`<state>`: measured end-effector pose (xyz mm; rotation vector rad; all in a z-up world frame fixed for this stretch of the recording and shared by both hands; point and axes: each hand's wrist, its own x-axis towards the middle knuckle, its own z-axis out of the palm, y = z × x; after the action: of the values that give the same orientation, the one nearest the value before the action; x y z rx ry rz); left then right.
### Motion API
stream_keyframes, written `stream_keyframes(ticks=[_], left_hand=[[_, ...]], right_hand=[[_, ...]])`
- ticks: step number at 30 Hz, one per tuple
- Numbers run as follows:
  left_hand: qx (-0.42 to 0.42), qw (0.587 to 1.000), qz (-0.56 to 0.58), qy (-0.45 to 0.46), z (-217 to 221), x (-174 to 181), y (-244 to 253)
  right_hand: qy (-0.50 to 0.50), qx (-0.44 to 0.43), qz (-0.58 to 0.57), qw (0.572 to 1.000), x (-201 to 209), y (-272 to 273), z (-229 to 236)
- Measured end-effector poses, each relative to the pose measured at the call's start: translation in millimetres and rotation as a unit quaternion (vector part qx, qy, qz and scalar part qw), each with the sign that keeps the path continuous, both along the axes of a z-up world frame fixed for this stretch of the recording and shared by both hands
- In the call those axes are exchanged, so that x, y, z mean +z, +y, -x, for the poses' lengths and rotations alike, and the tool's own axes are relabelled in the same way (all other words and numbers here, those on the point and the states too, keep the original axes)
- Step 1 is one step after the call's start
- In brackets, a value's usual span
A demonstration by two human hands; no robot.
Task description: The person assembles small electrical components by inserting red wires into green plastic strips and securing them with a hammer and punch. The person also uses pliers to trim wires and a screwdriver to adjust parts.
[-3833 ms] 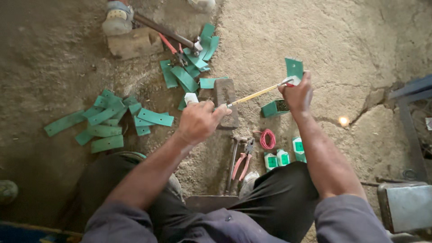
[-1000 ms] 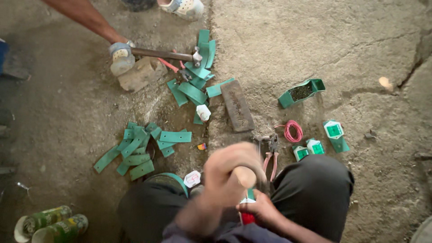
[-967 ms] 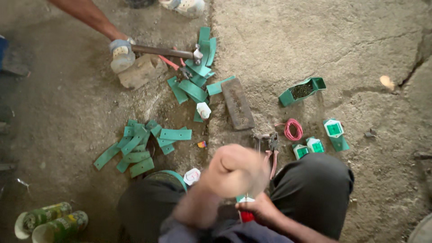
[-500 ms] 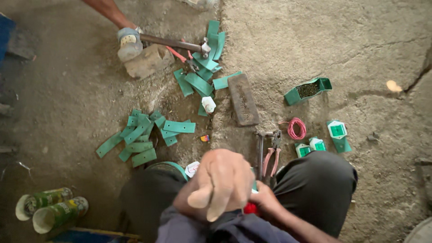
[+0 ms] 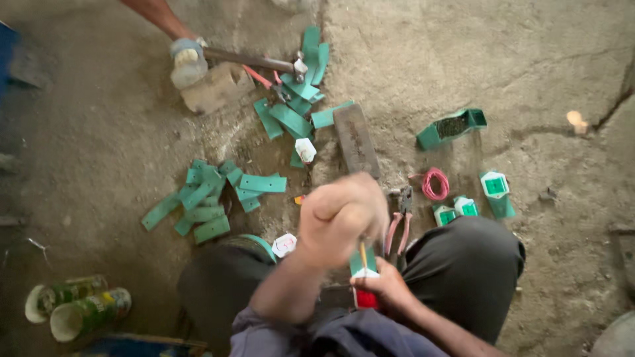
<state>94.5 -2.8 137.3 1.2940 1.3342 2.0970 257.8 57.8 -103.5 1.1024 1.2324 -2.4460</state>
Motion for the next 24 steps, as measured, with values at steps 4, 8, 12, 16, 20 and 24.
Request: stream_keyframes(ticks=[4,8,12,16,20,24], left_hand=[[0.237,0.953,0.014,0.186,-20,16,-5],[-0.223,0.971,-0.088,-0.014,-4,-5,-8],[-0.139,0.985,-0.099,0.029,15,-16,-15],[0.169,0.978,-0.061,0.11,-15,18,-22],[0.254,0.955,-0.15,0.035,-45,52,-22],[0.194,0.973,-0.046,0.114,-36,51,-11]], right_hand=[[0.061,-0.051,-0.084,0.993,-26,5,6],[0.084,0.003,-0.191,0.978,-40,14,1],[-0.008,-0.048,-0.096,0.994,-26,8,0],[0.017,-0.091,-0.206,0.974,14,20,18],[0.054,-0.149,-0.296,0.942,67,80,51],[0.174,-0.204,-0.329,0.905,98,130,69]])
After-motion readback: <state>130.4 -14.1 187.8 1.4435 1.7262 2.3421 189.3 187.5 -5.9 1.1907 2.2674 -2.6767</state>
